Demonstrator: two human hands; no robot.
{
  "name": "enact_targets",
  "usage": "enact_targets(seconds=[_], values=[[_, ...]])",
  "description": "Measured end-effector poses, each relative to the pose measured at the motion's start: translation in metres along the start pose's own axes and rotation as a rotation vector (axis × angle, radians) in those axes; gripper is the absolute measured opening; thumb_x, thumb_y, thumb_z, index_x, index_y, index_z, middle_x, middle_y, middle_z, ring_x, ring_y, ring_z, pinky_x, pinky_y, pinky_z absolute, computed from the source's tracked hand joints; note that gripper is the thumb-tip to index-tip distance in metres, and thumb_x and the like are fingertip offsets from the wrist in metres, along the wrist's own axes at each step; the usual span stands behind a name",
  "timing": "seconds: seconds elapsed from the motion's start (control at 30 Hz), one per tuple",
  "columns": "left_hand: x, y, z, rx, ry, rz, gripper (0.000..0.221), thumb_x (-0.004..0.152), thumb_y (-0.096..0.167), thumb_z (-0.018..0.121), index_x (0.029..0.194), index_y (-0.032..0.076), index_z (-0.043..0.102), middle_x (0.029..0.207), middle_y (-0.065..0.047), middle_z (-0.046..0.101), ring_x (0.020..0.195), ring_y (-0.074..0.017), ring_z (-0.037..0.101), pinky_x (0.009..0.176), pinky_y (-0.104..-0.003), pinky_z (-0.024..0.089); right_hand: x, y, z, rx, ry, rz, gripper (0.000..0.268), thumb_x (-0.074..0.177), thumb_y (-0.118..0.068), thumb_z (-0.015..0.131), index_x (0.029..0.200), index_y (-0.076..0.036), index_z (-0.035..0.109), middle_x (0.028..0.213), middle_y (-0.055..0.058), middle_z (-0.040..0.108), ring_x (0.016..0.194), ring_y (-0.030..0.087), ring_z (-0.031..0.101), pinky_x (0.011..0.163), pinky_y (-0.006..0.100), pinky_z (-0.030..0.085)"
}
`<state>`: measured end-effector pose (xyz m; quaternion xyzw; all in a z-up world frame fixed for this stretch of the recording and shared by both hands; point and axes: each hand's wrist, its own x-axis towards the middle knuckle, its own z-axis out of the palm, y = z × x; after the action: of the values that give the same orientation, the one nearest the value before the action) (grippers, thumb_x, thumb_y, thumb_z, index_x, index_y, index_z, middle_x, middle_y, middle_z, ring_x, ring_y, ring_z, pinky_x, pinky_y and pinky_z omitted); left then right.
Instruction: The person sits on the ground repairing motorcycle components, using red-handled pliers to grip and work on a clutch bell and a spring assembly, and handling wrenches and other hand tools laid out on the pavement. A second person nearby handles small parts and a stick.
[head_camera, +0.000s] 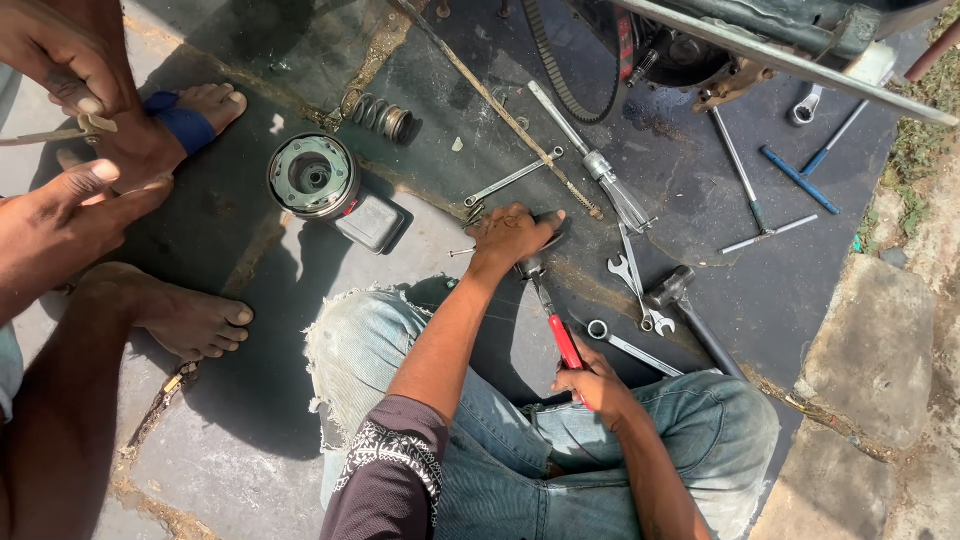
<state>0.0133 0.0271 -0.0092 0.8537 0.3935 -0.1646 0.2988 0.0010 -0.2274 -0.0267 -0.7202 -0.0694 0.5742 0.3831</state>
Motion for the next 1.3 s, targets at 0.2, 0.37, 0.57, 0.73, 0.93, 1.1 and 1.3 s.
enact_targets(seconds=[0.2,0.37,0.57,0.73,0.93,1.1,1.3], values=[[0.018,-0.015,0.01,-0.508,-0.046,-0.126,0.088,0.086,0.072,0.051,0.141,0.005,0.053,0.145,-0.024,0.048,0.142,-0.042,0.039,0.115,-0.061,0.03,0.015,0.005,-0.006,-0.041,0.087,-0.036,0.103,0.066,-0.008,0.074,0.159,-0.027,0.036,0.093,0.006,0.059,0.078,0.018,0.056,0.065,0.033,0.05],[0.0,-0.009,-0.01,-0.432,-0.034,-0.098,0.093,0.088,0.074,0.05,0.139,-0.004,0.055,0.142,-0.027,0.055,0.145,-0.0409,0.038,0.123,-0.059,0.017,0.02,0.017,-0.007,-0.032,0.03,-0.065,0.097,0.071,-0.018,0.079,0.158,-0.026,0.035,0.104,0.005,0.064,0.091,0.016,0.061,0.073,0.034,0.053],[0.028,-0.024,0.013,-0.373,-0.043,-0.02,0.09,0.087,0.075,0.049,0.133,-0.002,0.06,0.142,-0.023,0.054,0.144,-0.0385,0.038,0.12,-0.057,0.021,0.034,0.042,-0.009,0.039,-0.055,-0.183,0.081,0.085,-0.029,0.078,0.158,-0.021,0.044,0.108,0.005,0.062,0.094,0.018,0.055,0.078,0.033,0.049],[0.016,-0.021,0.001,-0.253,-0.069,0.053,0.085,0.087,0.074,0.051,0.125,0.001,0.07,0.139,-0.021,0.061,0.141,-0.0346,0.046,0.12,-0.052,0.029,0.022,0.017,-0.002,0.202,-0.145,-0.059,0.073,0.09,-0.03,0.069,0.156,-0.021,0.039,0.119,0.007,0.066,0.106,0.021,0.063,0.083,0.037,0.055],[0.015,-0.025,-0.007,-0.296,-0.052,0.073,0.077,0.082,0.072,0.059,0.111,0.002,0.075,0.115,-0.019,0.073,0.121,-0.0315,0.065,0.107,-0.047,0.047,0.028,0.021,0.008,0.473,-0.224,0.031,0.055,0.093,-0.03,0.064,0.142,-0.01,0.05,0.123,0.016,0.07,0.106,0.028,0.069,0.084,0.047,0.062],[0.013,-0.03,-0.014,-0.34,-0.014,0.108,0.078,0.077,0.077,0.066,0.089,0.001,0.081,0.087,-0.018,0.077,0.099,-0.0297,0.074,0.097,-0.045,0.052,0.038,0.032,0.01,0.516,-0.252,0.007,0.048,0.092,-0.03,0.067,0.133,-0.004,0.057,0.122,0.018,0.072,0.103,0.029,0.069,0.083,0.045,0.059],[0.015,-0.041,-0.015,-0.41,-0.027,0.087,0.08,0.077,0.079,0.061,0.079,0.002,0.08,0.078,-0.015,0.078,0.085,-0.0274,0.078,0.086,-0.042,0.058,0.036,0.031,0.015,0.497,-0.291,0.064,0.044,0.088,-0.028,0.072,0.123,-0.004,0.06,0.117,0.014,0.071,0.106,0.025,0.071,0.088,0.042,0.058]])
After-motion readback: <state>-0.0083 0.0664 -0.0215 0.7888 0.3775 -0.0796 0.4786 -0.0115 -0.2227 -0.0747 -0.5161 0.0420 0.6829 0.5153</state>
